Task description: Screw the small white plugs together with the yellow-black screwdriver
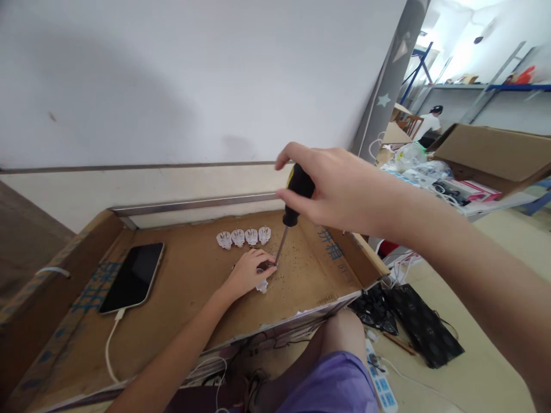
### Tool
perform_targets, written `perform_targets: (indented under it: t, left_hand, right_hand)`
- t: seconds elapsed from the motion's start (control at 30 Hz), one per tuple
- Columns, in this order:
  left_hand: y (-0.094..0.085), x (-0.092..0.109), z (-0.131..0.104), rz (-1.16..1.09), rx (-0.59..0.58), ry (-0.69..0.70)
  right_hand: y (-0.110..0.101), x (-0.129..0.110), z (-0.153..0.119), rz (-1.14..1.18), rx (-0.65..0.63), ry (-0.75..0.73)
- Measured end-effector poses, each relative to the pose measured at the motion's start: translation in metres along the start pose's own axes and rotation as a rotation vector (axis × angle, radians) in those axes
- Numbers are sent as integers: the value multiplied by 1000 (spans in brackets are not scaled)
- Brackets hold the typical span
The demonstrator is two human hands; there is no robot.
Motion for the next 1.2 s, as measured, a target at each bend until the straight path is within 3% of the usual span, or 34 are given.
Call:
perform_targets:
  t: [0.07, 0.13, 0.3, 0.4, 0.47, 0.53, 0.6, 0.73, 0.87, 0.93, 1.13, 1.2]
  left_hand:
    - [-1, 0, 0, -5, 2, -1]
    - [-1, 0, 0, -4, -2, -15]
    - [1, -2, 0, 5, -11, -37]
    - [4, -5, 0, 7, -19, -47]
    - [4, -6, 0, 7, -16, -56]
    - [4, -6, 0, 3, -15, -60]
    - [4, -6, 0, -3, -20, -66]
    - [4, -7, 0, -6, -25, -78]
    - [4, -7, 0, -3, -27, -88]
    - [4, -8, 0, -3, -26, -90]
    - [5, -9, 1, -19, -32, -115]
    - [5, -9, 1, -21, -32, -116]
  right_hand:
    - [-6, 7, 2, -257, 80, 101]
    - [-8, 9, 3, -343, 75, 120]
    - [3, 1, 2, 51, -188, -54]
    - [-5, 5, 2, -208, -82, 14]
    - [-8, 1, 3, -258, -50, -34]
    - [-1, -7, 2, -103, -181, -133]
    - [2, -8, 1, -67, -249, -136]
    - [-11, -1, 4, -341, -86, 3]
    - [-2, -7, 5, -74, -272, -99]
    - [0, -6, 6, -56, -314, -70]
    - [-8, -10, 5, -402, -108, 76]
    - [-10, -14, 4, -371, -66, 41]
Point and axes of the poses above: each hand's wrist, its own z-axis towards the middle knuckle, its own y-axis out of the palm, x = y × z, the point moved 7 cm from there along z, towards the middle knuckle
